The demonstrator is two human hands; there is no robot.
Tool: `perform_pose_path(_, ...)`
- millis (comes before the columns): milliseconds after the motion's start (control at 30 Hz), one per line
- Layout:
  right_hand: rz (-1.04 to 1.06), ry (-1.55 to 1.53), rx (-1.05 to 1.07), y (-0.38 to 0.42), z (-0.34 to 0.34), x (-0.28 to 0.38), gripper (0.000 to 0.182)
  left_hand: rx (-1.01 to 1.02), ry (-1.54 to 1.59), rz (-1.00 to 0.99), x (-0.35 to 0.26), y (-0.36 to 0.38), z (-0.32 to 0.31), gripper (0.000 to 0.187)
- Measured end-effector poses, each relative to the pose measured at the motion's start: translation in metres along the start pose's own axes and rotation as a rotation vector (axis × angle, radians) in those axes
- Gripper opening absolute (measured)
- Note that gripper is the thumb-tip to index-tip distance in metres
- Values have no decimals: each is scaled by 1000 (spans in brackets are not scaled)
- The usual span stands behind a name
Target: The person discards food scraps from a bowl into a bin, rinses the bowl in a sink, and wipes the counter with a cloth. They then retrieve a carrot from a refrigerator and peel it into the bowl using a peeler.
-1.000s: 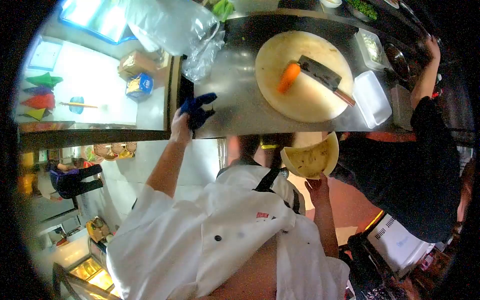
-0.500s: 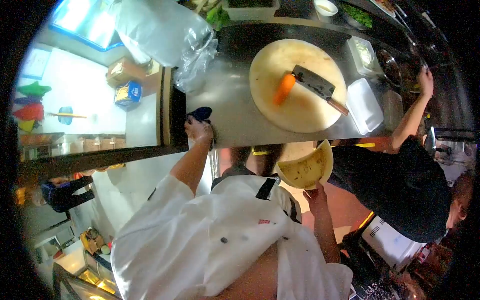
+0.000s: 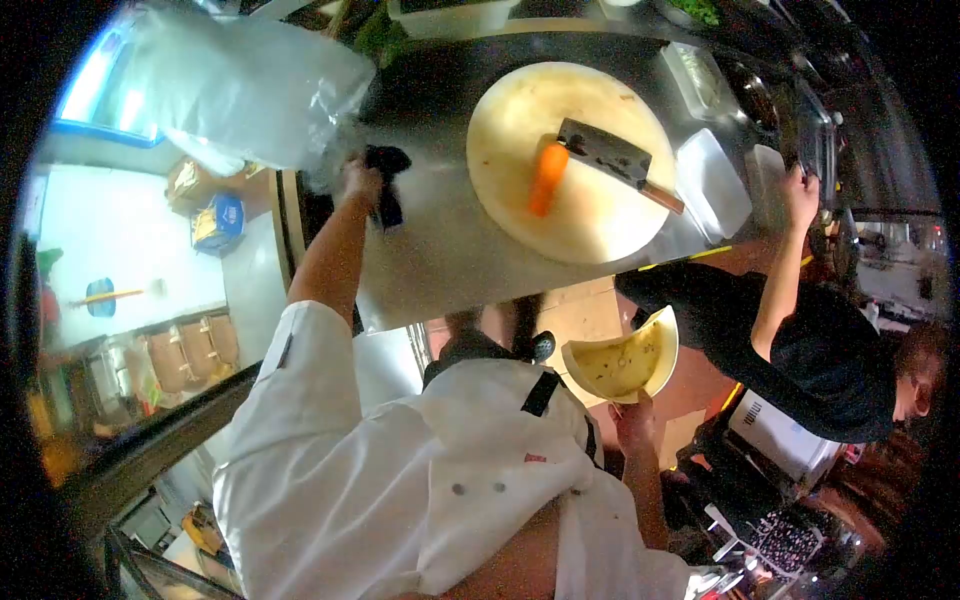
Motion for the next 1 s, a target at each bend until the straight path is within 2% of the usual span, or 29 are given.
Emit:
perform_pose_path(33,16,0,-24,6,-5,-1,51,-5,-169,-158,-104,75,49,38)
perform_pose_path(67,31,-2,-51,11,-8,-2,53,13,-370,-230,-163,110,79,42)
perform_pose_path(167,-16,-58,-61,17,-7,-12,61,43,-732,-208,-157,89,78,59)
perform_pose_path(233,-1,-60,-32,19,-5,-21,63,77,-1044,-164,-123,62,58,73)
perform_pose_path(300,18,-54,-4,19,0,-31,65,87,-1217,-105,-80,27,36,88)
perform_pose_path(367,0,-43,-33,16,10,-42,80,61,-1026,-39,-169,75,41,86)
perform_pose_path(400,-3,-47,-37,17,11,-45,80,43,-933,-6,-222,105,46,85)
perform_pose_path(467,27,-59,-34,20,4,-47,82,21,-907,-18,-258,129,31,82)
perform_pose_path(500,26,-63,-37,19,3,-48,82,-5,-877,-30,-264,132,27,80)
perform_pose_path(533,16,-88,9,20,3,-49,74,-158,-940,-255,-247,121,18,70)
perform_pose_path(567,5,-112,55,20,3,-50,66,-153,-939,-253,-224,106,11,70)
perform_pose_path(633,27,-85,44,26,-15,-45,66,175,-786,-273,-240,106,17,63)
perform_pose_path(667,51,-61,37,28,-21,-44,66,178,-789,-271,-236,107,20,63)
perform_pose_path(733,34,-60,18,26,-21,-47,66,225,-509,-469,-237,106,26,52)
perform_pose_path(867,65,-101,-36,31,-35,-41,67,137,-286,-448,-221,66,38,50)
perform_pose_path(933,85,-89,11,39,-44,-38,67,389,-1455,-628,-232,65,42,51)
perform_pose_path(967,106,-74,63,40,-49,-37,68,391,-1454,-634,-238,55,43,51)
perform_pose_path(1000,108,-78,60,40,-49,-38,68,451,-1324,-386,-239,38,44,53)
Point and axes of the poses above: each hand's wrist, its own y-axis away from the middle knuckle, its own z-axis out of the back of the hand, x = y × z, the point moved 3 cm from there along -y, towards the middle knuckle, and after that the axes turned 13 degrees about -z, right-handed, at the moved point
